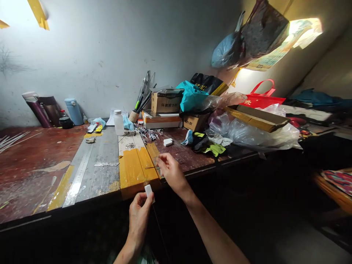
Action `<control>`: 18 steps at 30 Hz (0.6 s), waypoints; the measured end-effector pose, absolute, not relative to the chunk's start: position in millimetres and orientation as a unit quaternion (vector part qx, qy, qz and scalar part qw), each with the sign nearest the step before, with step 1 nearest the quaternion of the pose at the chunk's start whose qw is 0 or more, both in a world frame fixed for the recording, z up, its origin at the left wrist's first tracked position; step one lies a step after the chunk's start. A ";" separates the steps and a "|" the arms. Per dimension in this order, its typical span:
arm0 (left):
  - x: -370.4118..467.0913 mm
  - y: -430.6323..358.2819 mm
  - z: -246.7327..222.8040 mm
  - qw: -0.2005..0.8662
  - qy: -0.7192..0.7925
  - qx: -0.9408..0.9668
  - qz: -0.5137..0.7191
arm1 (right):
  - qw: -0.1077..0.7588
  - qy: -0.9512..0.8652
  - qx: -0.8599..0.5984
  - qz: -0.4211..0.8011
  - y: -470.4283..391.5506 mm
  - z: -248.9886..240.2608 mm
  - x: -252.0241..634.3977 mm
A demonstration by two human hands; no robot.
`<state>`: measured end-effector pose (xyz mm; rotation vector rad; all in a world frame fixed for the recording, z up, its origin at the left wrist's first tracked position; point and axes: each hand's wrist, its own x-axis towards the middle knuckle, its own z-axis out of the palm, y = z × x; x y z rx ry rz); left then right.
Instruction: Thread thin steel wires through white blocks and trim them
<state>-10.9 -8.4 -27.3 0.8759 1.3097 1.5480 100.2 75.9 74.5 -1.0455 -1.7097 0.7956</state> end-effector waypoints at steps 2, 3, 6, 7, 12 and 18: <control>-8.1 -7.0 -26.6 0.456 0.525 0.353 0.625 | 0.450 -0.693 -0.441 0.351 43.2 54.7 116.8; -6.0 -6.7 -26.5 0.461 0.522 0.354 0.624 | 0.421 -0.683 -0.454 0.387 27.5 42.1 123.3; 1.4 -7.2 -27.4 0.471 0.518 0.352 0.622 | 0.348 -0.655 -0.496 0.452 -10.7 0.7 133.9; 3.5 -7.7 -27.9 0.471 0.518 0.350 0.622 | 0.331 -0.646 -0.507 0.465 -19.6 -11.4 134.6; 4.9 -8.1 -26.7 0.467 0.521 0.346 0.625 | 0.350 -0.645 -0.523 0.433 -37.7 -35.7 130.4; -2.0 -4.4 -20.0 0.461 0.529 0.346 0.623 | 0.351 -0.660 -0.485 0.454 -35.6 -25.5 127.4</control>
